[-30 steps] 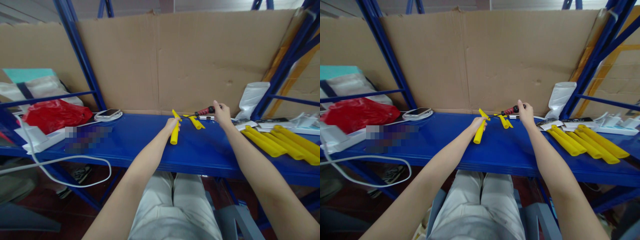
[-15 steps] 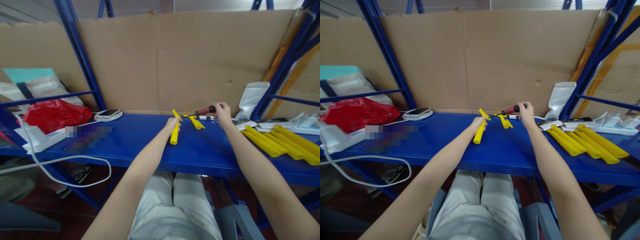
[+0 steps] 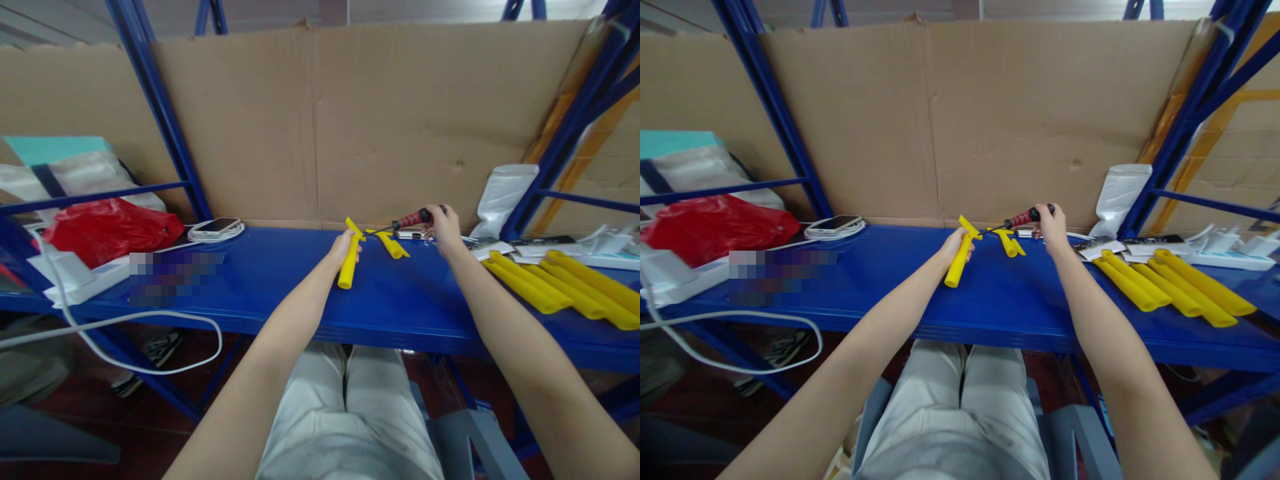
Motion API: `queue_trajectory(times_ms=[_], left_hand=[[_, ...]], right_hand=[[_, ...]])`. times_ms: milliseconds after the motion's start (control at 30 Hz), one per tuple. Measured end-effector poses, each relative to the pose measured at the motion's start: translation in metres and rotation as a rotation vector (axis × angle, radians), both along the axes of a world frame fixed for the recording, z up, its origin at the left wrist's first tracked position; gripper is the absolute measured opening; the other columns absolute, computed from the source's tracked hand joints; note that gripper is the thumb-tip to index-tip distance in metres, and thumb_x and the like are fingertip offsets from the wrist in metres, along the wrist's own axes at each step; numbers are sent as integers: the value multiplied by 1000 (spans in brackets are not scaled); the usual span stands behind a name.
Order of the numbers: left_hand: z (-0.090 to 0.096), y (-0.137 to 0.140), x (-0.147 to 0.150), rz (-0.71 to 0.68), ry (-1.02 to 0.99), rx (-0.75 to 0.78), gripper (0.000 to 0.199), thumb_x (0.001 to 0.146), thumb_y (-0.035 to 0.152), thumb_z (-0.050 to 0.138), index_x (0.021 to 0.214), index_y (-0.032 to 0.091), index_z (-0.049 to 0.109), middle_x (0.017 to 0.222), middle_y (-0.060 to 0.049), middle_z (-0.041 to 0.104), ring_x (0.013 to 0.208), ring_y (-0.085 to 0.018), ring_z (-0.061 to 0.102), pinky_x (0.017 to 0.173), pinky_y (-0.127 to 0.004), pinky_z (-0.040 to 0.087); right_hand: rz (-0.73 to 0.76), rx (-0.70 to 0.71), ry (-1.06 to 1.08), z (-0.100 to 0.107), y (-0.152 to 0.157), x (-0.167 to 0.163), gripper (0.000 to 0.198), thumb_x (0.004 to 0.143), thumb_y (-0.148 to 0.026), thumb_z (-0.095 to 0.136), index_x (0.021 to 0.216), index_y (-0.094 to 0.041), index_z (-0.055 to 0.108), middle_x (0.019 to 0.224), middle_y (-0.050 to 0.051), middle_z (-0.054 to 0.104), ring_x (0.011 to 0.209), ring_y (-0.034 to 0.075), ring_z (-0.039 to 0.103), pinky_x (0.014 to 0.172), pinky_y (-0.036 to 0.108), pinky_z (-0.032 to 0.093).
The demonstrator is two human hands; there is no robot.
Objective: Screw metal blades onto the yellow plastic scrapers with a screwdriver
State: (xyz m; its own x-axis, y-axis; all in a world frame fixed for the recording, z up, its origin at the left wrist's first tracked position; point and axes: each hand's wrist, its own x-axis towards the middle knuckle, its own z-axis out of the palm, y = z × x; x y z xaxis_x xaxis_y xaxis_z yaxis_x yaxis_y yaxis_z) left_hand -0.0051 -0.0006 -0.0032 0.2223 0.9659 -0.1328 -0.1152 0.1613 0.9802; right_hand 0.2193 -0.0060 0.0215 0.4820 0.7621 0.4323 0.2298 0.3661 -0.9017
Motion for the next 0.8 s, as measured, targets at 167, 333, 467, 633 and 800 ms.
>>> queue_trajectory(times_ms=[167,333,467,633,800], left_hand=[[1,2,-1,-34,-55,-50,33,92,27,23,105,15,51,42,5,40,26,-12,35,30,-20,31],[0,3,-1,-19,-58,-47,33,92,29,23,105,15,51,44,5,42,26,-12,36,31,-21,30],[-2,5,-1,-6,-63,-44,33,91,28,25,106,14,51,43,4,43,27,-13,37,31,-21,31],[-2,4,0,0,-44,-23,35,93,28,22,109,14,51,44,5,41,27,-13,37,32,-21,31],[-4,5,0,-7,-66,-19,36,93,30,23,109,14,51,44,5,40,27,-13,37,32,-21,31]], right_hand=[[-42,6,-38,0,-7,-2,38,80,-57,59,71,-23,47,41,-7,35,35,13,38,38,28,31],[-8,-8,16,5,-14,-9,28,81,-45,61,73,-23,46,42,-7,41,35,12,42,35,25,30],[32,-10,21,5,-15,-11,34,80,-51,63,74,-23,46,46,-6,46,36,11,45,34,24,31],[-25,-8,-12,1,-12,-6,37,82,-53,61,66,-23,46,36,-8,32,31,10,34,32,24,25],[5,-37,76,6,-15,-10,27,80,-42,64,73,-22,47,45,-6,45,36,12,45,34,24,31]])
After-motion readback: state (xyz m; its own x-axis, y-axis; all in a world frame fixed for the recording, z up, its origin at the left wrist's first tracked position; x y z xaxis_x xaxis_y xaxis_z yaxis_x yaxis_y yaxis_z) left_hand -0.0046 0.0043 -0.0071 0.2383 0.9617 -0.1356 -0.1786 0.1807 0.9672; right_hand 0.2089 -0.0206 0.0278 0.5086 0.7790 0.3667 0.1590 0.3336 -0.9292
